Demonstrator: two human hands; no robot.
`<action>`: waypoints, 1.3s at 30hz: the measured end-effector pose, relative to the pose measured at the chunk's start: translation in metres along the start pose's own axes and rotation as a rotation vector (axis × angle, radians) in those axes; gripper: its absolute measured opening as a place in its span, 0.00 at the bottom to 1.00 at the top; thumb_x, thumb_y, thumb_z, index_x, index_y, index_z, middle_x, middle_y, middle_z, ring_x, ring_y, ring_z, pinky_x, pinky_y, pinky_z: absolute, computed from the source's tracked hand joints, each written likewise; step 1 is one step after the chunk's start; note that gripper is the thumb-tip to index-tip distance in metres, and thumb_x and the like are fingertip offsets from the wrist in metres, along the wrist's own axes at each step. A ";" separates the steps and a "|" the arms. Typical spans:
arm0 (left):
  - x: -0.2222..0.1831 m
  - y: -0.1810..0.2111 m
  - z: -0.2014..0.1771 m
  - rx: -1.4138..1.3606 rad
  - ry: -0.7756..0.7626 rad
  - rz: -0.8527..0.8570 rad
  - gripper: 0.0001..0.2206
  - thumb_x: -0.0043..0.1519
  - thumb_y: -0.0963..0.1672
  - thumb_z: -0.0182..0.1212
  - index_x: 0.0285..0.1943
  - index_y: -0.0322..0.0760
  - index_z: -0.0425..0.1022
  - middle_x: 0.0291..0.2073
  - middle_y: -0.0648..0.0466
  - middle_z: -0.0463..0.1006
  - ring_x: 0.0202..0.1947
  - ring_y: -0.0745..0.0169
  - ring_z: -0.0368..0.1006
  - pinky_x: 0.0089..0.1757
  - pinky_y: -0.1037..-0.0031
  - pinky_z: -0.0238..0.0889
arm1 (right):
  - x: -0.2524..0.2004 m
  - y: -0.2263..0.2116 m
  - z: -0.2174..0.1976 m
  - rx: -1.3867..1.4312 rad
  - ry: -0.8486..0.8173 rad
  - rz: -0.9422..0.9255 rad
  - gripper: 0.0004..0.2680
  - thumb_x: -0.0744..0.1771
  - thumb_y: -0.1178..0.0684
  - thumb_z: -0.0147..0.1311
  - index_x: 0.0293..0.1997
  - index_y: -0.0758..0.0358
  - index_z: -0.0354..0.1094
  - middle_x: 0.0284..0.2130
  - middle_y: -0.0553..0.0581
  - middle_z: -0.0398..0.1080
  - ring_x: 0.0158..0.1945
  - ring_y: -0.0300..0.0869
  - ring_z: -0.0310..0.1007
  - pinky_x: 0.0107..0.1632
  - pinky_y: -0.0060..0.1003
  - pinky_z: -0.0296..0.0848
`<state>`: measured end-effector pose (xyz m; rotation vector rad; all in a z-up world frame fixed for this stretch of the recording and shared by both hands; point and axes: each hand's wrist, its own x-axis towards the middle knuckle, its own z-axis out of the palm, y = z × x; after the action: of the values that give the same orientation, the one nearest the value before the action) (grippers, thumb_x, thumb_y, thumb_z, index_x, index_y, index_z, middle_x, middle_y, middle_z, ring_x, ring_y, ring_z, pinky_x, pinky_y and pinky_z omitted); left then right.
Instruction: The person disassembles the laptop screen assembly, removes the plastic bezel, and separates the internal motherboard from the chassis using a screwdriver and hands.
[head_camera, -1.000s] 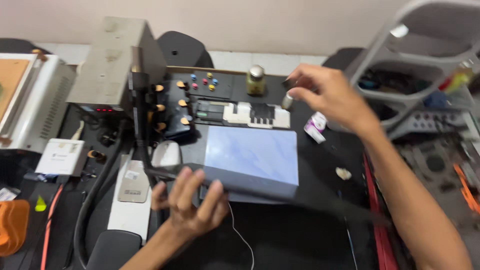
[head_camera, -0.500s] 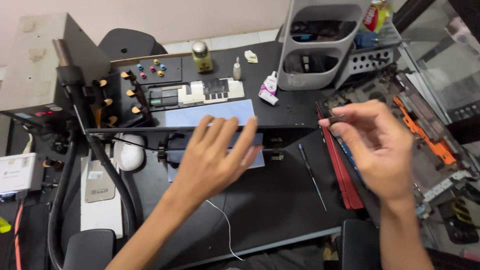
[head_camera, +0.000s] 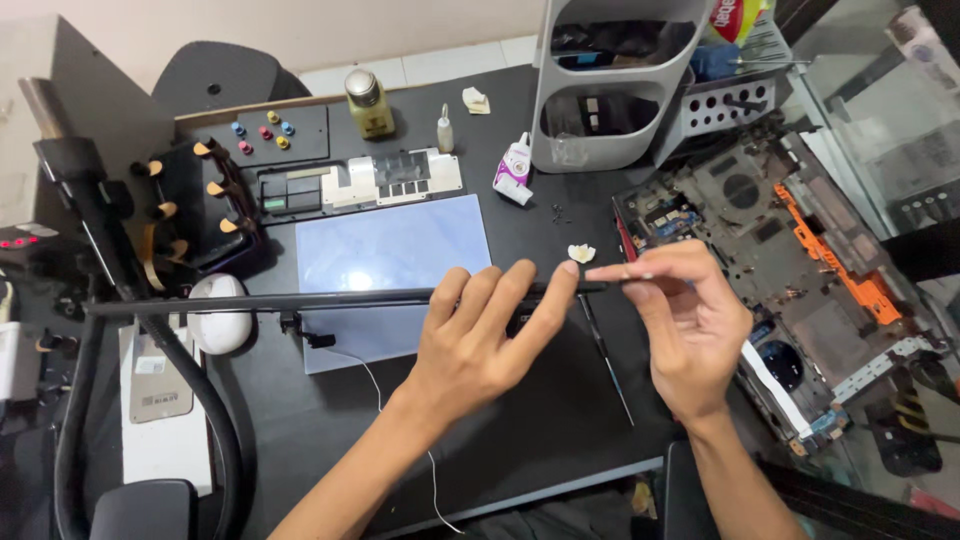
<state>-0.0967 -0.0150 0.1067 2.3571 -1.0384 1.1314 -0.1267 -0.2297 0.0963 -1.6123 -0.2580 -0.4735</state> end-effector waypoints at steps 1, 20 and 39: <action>-0.002 0.000 0.000 0.007 -0.001 0.004 0.19 0.64 0.42 0.64 0.65 0.41 0.77 0.48 0.50 0.75 0.41 0.58 0.70 0.49 0.68 0.60 | 0.000 0.001 0.000 -0.021 -0.012 -0.030 0.03 0.72 0.67 0.51 0.50 0.69 0.65 0.46 0.57 0.67 0.49 0.46 0.80 0.55 0.33 0.76; -0.007 0.003 0.002 -0.008 0.024 0.008 0.18 0.64 0.42 0.64 0.65 0.41 0.77 0.48 0.52 0.75 0.41 0.59 0.69 0.48 0.68 0.59 | -0.005 -0.004 0.004 -0.059 -0.030 -0.089 0.04 0.72 0.67 0.51 0.50 0.70 0.66 0.46 0.60 0.68 0.48 0.45 0.78 0.56 0.35 0.79; -0.007 0.007 0.001 -0.072 0.023 -0.029 0.19 0.64 0.41 0.64 0.65 0.38 0.76 0.47 0.52 0.74 0.42 0.58 0.68 0.49 0.67 0.57 | -0.006 0.000 0.004 -0.174 0.011 -0.116 0.04 0.71 0.67 0.54 0.48 0.69 0.68 0.45 0.60 0.70 0.43 0.41 0.77 0.44 0.29 0.77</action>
<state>-0.1046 -0.0170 0.1007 2.2903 -1.0168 1.0897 -0.1313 -0.2249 0.0933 -1.7696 -0.3097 -0.6075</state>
